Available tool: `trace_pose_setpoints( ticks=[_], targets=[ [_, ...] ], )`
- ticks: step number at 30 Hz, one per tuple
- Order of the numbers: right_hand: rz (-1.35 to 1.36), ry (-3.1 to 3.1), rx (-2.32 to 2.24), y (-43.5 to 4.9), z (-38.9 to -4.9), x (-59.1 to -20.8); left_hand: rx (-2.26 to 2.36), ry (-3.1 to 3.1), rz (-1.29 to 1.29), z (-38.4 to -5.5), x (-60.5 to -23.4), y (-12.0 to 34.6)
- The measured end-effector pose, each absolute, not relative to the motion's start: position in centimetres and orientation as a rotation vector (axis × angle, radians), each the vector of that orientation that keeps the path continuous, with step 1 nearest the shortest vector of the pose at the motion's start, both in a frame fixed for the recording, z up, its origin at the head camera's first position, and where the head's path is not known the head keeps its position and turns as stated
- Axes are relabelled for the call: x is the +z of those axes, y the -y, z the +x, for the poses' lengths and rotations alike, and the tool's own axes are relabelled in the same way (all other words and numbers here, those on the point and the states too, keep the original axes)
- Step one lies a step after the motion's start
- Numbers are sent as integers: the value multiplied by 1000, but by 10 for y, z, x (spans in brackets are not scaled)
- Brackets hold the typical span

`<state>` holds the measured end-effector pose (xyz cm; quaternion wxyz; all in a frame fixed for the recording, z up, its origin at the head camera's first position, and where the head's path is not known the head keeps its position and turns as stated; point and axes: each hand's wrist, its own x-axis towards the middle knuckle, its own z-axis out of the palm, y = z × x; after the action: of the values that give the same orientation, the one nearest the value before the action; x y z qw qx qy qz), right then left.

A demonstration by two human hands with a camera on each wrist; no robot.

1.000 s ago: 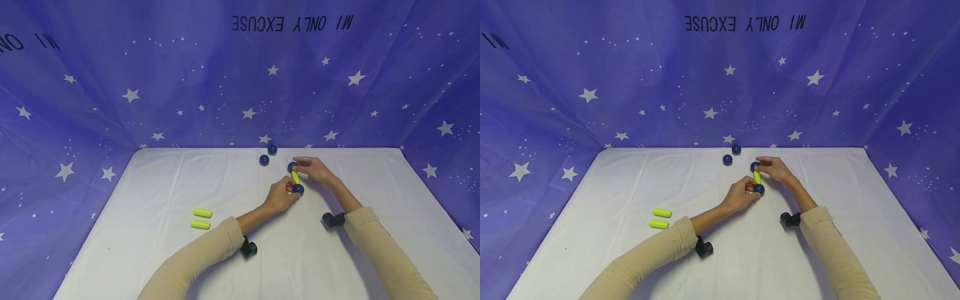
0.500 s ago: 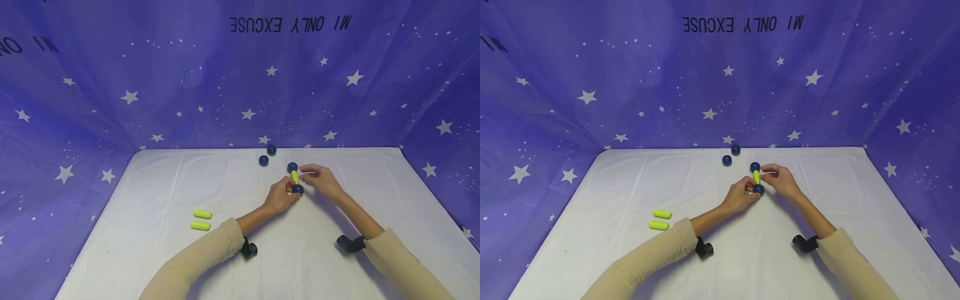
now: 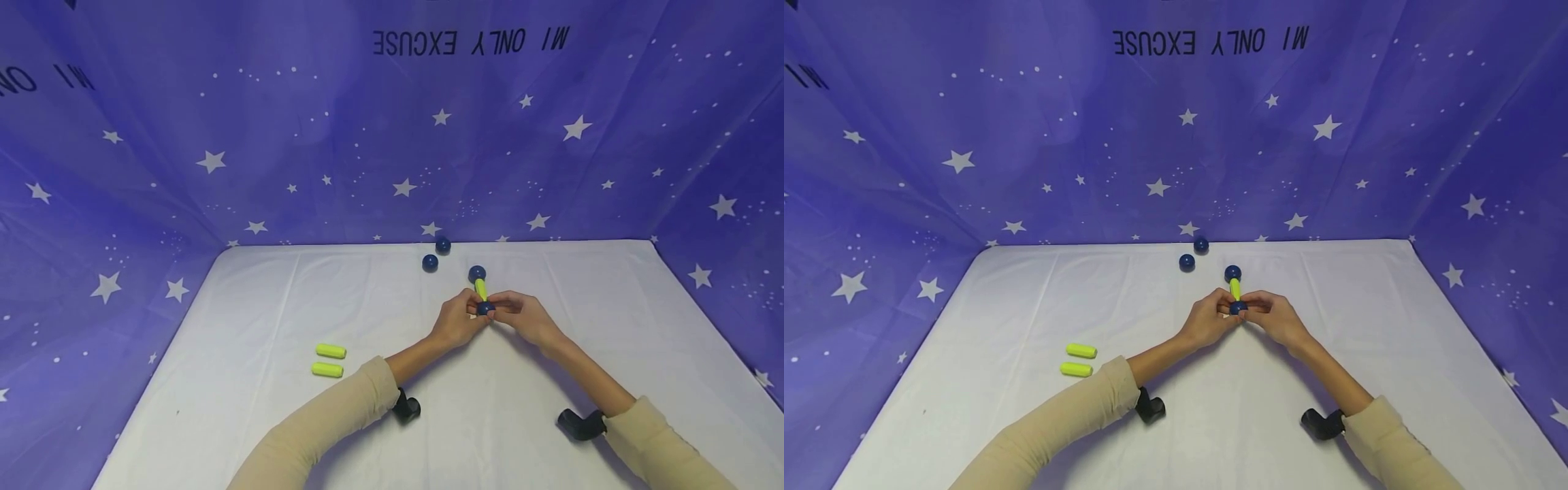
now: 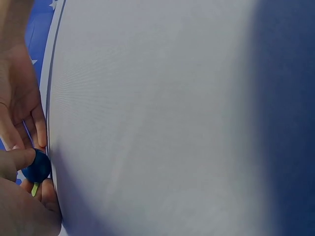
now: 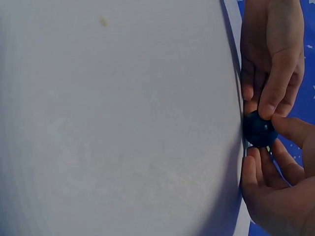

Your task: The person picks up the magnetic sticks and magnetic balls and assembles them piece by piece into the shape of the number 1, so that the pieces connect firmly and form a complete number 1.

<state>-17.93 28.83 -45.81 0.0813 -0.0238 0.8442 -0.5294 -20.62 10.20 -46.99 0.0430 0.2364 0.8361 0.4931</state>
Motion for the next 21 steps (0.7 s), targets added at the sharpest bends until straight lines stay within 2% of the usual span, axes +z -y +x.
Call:
trace_pose_setpoints(
  ticks=[21],
  targets=[
    [-51, -2510, -1603, -290, -182, -462, 1554, -2524, 633, -207, -469, -94]
  ],
)
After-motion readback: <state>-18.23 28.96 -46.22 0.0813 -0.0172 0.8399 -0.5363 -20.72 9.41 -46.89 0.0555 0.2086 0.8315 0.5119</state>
